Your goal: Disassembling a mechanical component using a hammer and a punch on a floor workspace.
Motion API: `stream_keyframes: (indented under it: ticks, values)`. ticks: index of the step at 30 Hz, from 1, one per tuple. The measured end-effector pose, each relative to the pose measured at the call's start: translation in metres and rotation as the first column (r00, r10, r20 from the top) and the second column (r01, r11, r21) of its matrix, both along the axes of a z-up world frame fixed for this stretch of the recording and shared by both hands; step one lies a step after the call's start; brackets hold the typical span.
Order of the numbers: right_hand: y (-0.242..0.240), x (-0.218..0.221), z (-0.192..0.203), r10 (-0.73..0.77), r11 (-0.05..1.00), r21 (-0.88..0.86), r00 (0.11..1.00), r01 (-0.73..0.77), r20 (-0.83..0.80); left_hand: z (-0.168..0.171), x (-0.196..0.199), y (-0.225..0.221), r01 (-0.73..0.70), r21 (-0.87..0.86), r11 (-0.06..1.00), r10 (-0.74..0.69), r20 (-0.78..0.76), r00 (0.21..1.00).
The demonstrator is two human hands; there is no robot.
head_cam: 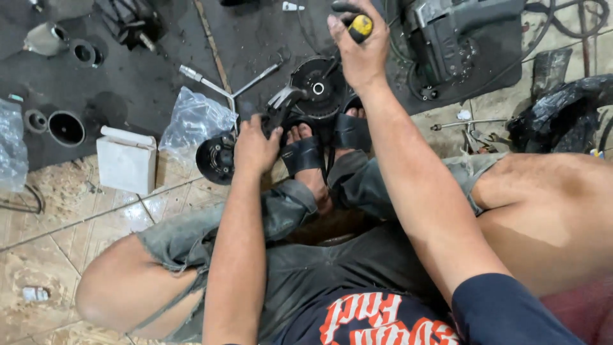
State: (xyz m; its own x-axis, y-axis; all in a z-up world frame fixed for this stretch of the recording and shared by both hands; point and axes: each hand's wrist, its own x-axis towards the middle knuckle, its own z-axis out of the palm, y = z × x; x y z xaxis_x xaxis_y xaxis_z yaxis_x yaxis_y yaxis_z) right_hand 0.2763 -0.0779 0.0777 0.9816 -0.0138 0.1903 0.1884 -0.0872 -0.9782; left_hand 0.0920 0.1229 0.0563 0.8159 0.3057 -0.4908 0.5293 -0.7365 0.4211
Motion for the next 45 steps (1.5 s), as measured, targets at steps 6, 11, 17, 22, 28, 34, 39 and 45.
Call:
stream_keyframes:
  ticks: [6, 11, 17, 22, 28, 34, 39, 45]
  values:
    - [0.003, 0.000, 0.008, 0.020, 1.000, 0.023, 0.998, -0.019, -0.056, -0.001, 0.000, -0.004, 0.082, -0.017, 0.996, -0.084, -0.094, 0.992]
    - [0.004, 0.000, 0.008, 0.070, 0.996, 0.060, 0.996, -0.066, -0.053, -0.009, -0.003, -0.002, 0.132, -0.038, 0.990, -0.136, -0.125, 0.983]
    - [0.000, 0.001, 0.006, 0.057, 0.995, 0.083, 0.996, -0.051, -0.072, -0.013, -0.003, -0.002, 0.136, -0.036, 0.990, -0.139, -0.114, 0.984]
    - [0.000, 0.001, 0.004, 0.070, 0.988, 0.143, 0.993, -0.056, -0.093, -0.020, -0.005, 0.001, 0.153, -0.039, 0.987, -0.157, -0.114, 0.981]
    - [-0.001, -0.002, 0.005, 0.133, 0.990, -0.027, 0.990, -0.135, -0.049, -0.023, -0.006, 0.002, 0.161, -0.035, 0.986, -0.164, -0.123, 0.979]
    - [0.008, -0.014, 0.013, 0.134, 0.983, -0.120, 0.989, -0.140, -0.063, -0.016, -0.005, 0.002, 0.140, -0.064, 0.988, -0.148, -0.140, 0.979]
    - [0.016, -0.030, 0.013, -0.067, 0.988, -0.145, 0.996, 0.058, -0.058, 0.011, -0.004, -0.003, 0.079, -0.088, 0.993, -0.079, -0.001, 0.997]
    - [0.019, -0.031, 0.007, -0.055, 0.994, -0.099, 0.993, 0.045, -0.106, 0.084, 0.016, -0.027, 0.015, -0.018, 1.000, -0.008, 0.374, 0.927]
